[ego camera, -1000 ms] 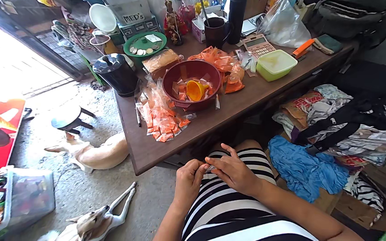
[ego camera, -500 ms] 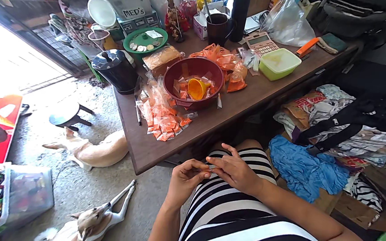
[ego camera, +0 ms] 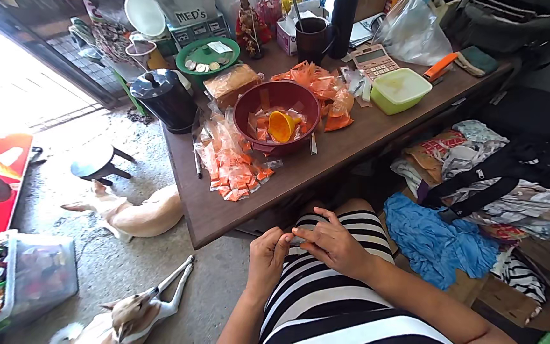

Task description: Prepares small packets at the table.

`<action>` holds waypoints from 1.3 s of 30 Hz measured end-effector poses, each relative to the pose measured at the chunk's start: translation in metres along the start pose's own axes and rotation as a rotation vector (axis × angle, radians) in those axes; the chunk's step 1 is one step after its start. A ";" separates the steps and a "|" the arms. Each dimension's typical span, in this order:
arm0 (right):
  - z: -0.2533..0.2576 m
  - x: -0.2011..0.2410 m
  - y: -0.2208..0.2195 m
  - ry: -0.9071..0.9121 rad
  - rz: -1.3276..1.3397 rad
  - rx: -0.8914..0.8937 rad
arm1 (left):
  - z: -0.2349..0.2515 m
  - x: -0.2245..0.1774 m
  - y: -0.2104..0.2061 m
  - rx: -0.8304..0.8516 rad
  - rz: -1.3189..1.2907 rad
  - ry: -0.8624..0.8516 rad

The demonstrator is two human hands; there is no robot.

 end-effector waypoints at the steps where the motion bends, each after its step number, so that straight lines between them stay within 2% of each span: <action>1: 0.000 0.000 0.000 -0.002 0.002 -0.002 | -0.001 0.003 -0.001 0.005 -0.063 0.040; 5: 0.002 -0.006 0.005 -0.059 0.016 -0.011 | -0.004 0.013 -0.001 0.028 -0.363 0.273; 9: -0.001 -0.013 0.007 -0.158 0.026 -0.016 | -0.002 0.013 0.003 0.008 -0.472 0.352; 15: -0.010 -0.036 0.004 -0.596 0.380 0.001 | 0.000 0.022 0.013 -0.141 -0.536 0.425; 18: -0.014 -0.043 0.003 -0.726 0.570 -0.034 | 0.001 0.021 0.008 -0.129 -0.545 0.424; 22: -0.016 -0.045 0.003 -0.753 0.606 -0.048 | 0.004 0.008 -0.004 -0.029 -0.470 0.276; 27: -0.018 -0.046 0.002 -0.777 0.610 -0.024 | 0.010 -0.002 -0.011 -0.004 -0.417 0.199; 39: -0.019 -0.043 -0.007 -0.780 0.699 0.076 | 0.008 0.006 -0.015 0.020 -0.459 0.285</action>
Point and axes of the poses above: each hand's wrist, its own z-axis towards the middle knuckle, its own y-axis out of the back of the hand, x = y × z, the point moved 9 cm from there along z, towards the middle knuckle, and after that the axes turned 9 degrees about -x, right-handed, at the moved point
